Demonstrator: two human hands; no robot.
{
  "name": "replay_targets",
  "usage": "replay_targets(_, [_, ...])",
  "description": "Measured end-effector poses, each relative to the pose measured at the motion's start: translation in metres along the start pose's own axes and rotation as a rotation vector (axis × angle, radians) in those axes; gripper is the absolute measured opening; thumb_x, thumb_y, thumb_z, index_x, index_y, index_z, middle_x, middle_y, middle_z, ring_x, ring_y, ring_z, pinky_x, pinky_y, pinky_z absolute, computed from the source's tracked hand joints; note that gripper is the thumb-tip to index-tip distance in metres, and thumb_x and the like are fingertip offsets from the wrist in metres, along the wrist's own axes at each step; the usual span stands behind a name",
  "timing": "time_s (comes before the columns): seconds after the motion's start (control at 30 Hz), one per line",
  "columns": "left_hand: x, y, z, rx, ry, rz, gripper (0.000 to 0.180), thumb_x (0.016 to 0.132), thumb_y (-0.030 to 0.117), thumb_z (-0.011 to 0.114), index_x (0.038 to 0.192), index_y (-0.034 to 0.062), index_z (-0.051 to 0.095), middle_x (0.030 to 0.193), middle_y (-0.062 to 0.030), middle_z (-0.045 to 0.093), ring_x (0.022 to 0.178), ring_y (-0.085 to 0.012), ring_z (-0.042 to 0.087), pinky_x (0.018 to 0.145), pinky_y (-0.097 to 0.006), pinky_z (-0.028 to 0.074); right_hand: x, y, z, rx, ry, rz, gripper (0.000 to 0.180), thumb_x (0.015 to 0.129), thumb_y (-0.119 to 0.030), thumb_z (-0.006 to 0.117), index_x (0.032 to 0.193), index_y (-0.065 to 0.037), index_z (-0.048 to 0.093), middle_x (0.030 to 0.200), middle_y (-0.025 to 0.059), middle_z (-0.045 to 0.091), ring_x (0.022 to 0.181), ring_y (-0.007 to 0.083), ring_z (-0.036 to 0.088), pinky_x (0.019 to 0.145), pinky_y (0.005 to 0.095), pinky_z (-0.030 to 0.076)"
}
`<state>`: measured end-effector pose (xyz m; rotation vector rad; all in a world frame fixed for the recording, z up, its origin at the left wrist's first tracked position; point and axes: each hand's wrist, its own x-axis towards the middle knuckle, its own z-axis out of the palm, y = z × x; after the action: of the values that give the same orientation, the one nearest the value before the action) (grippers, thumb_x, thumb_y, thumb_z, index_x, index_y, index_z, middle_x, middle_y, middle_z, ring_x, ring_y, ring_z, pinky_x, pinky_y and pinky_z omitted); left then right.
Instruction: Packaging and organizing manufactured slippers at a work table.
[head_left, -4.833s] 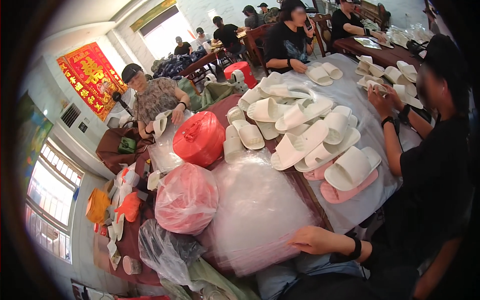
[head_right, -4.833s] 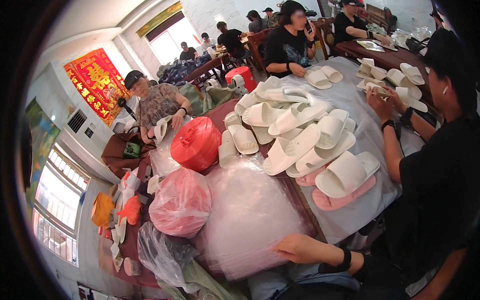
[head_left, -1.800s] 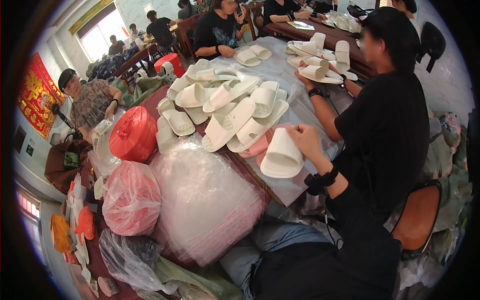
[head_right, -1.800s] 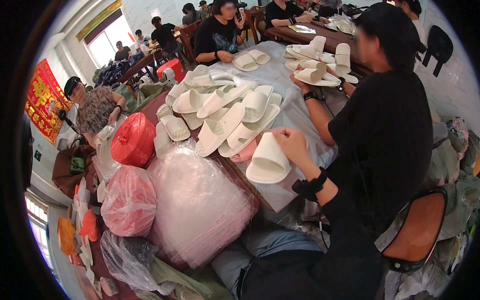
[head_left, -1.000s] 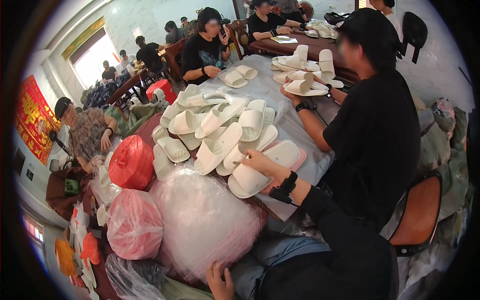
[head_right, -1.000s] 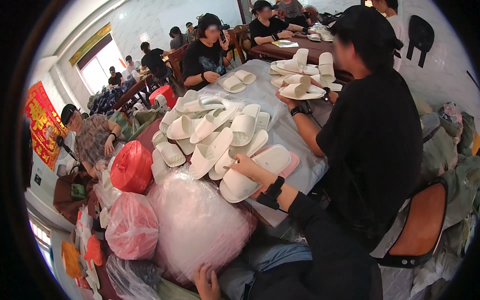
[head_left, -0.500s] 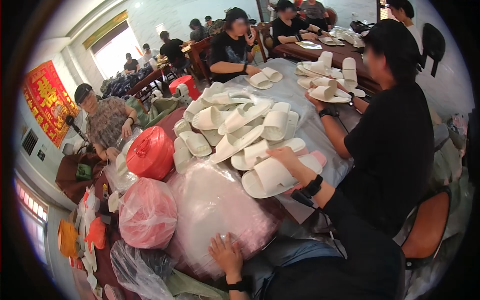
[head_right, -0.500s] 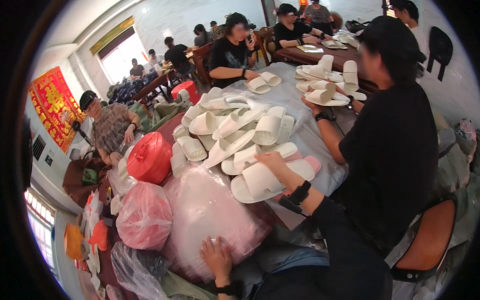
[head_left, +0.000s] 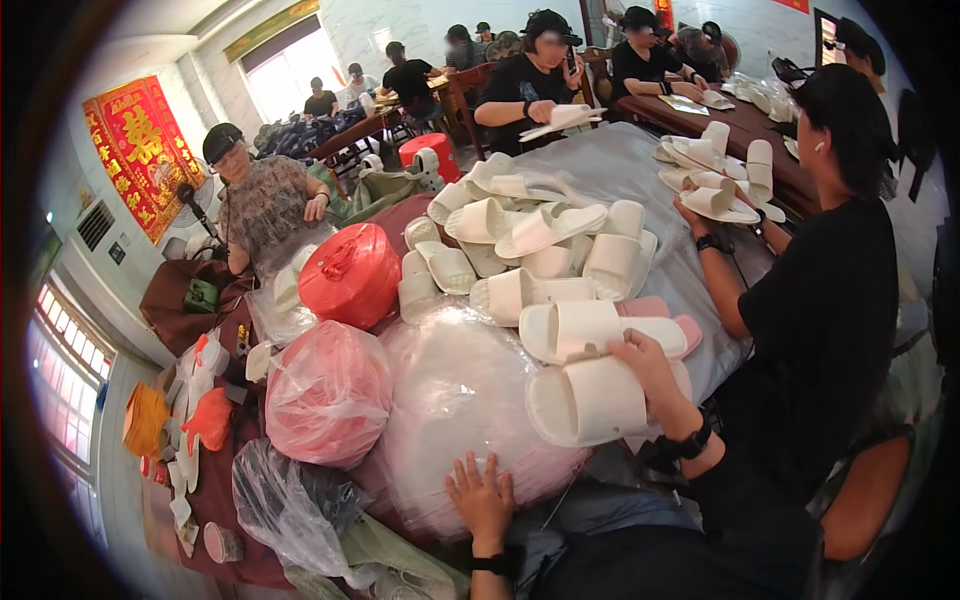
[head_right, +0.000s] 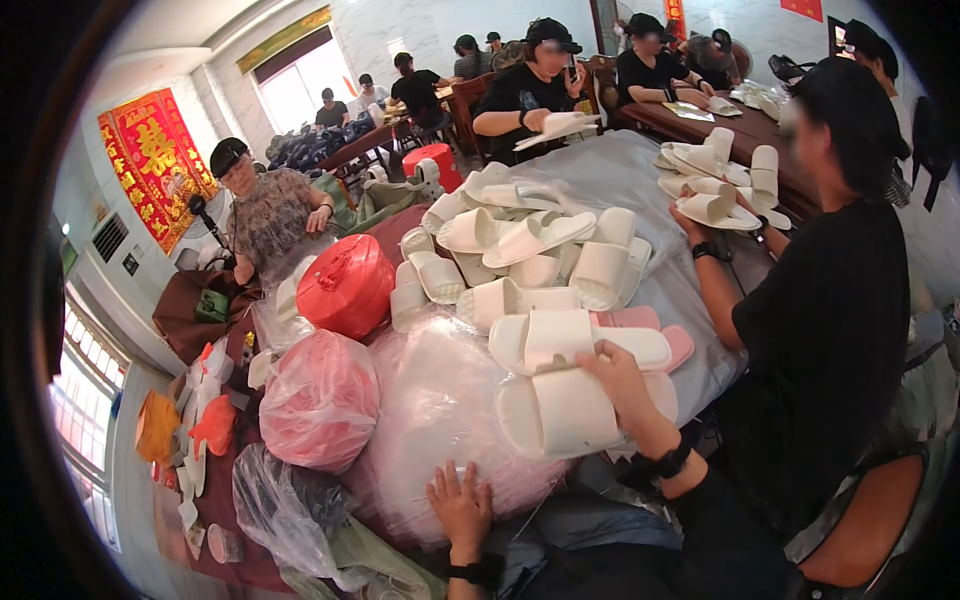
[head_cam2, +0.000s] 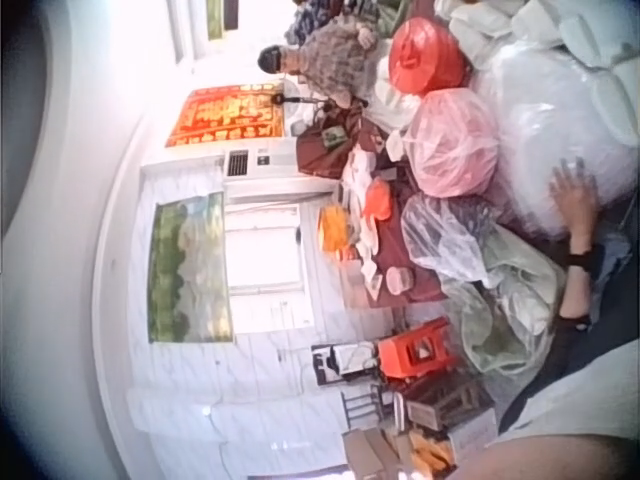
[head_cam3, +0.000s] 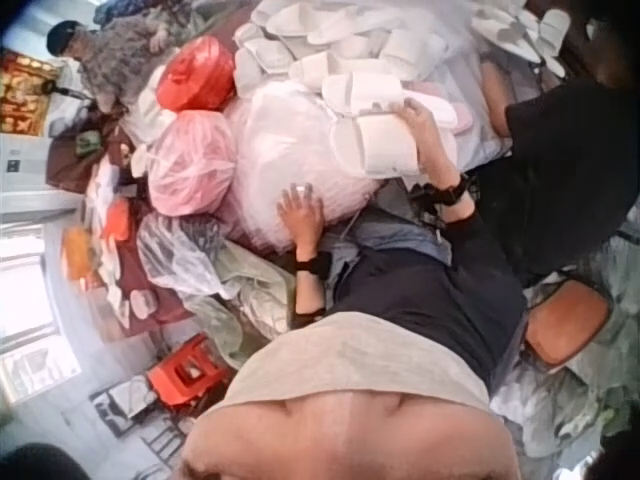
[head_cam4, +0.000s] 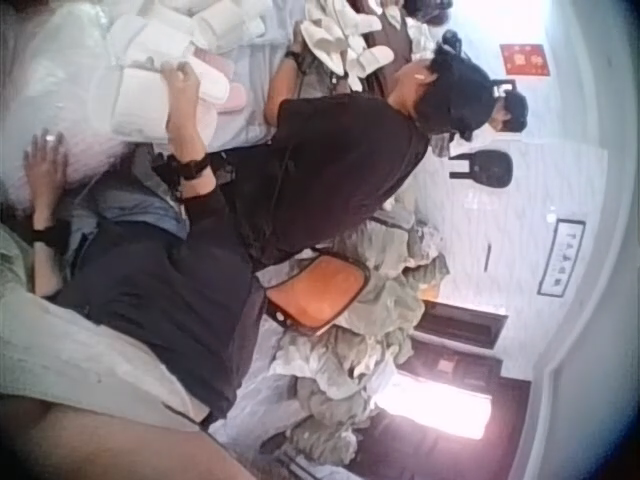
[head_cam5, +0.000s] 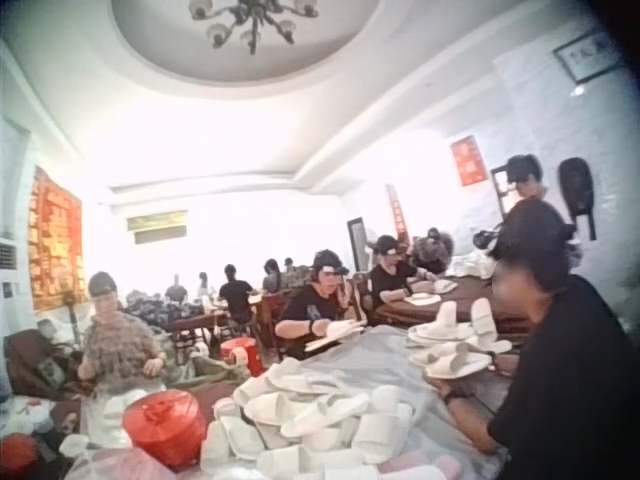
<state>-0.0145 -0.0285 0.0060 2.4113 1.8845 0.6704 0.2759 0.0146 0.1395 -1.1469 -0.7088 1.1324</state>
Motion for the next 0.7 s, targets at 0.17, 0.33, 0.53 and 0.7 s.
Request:
replay_targets(0.17, [-0.008,-0.011,0.004,0.077,-0.022,0.029,0.047,0.084,0.034,0.061,0.125,0.0125,0.059,0.140,-0.0173,0.043,0.133,-0.0394,0.034,0.110,-0.056,0.019,-0.029,0.038,0.027,-0.110,-0.186,0.052,0.013,0.090,-0.016,0.064,0.093,-0.007,0.055,0.073,0.0029,0.063,0.059,0.0062,0.057,0.049,0.0216,0.043])
replay_targets(0.33, [-0.006,-0.009,0.009,-0.022,-0.031,0.049,0.053,0.077,0.035,0.066,0.125,0.0124,0.058,0.138,-0.0163,0.046,0.130,-0.0400,0.037,0.109,-0.057,0.021,-0.039,0.070,0.054,-0.013,-0.390,0.169,0.019,0.093,-0.015,0.061,0.107,-0.007,0.050,0.079,0.0040,0.064,0.065,0.0067,0.058,0.054,0.0211,0.045])
replay_targets(0.53, [-0.005,-0.007,0.015,-0.032,-0.050,0.015,0.057,0.075,0.034,0.066,0.127,0.0108,0.056,0.135,-0.0166,0.049,0.132,-0.0387,0.035,0.109,-0.057,0.020,-0.034,0.149,0.081,0.111,-0.160,0.087,0.038,0.090,-0.007,0.060,0.122,-0.002,0.041,0.107,0.0111,0.059,0.094,0.0128,0.057,0.077,0.0260,0.048])
replay_targets(0.7, [-0.005,-0.008,0.012,-0.003,-0.010,0.016,0.055,0.076,0.030,0.064,0.127,0.0110,0.056,0.135,-0.0171,0.049,0.133,-0.0380,0.033,0.110,-0.057,0.019,-0.025,0.168,0.085,0.183,-0.148,0.122,0.043,0.087,-0.004,0.060,0.125,0.000,0.040,0.110,0.0105,0.057,0.099,0.0147,0.055,0.083,0.0279,0.047])
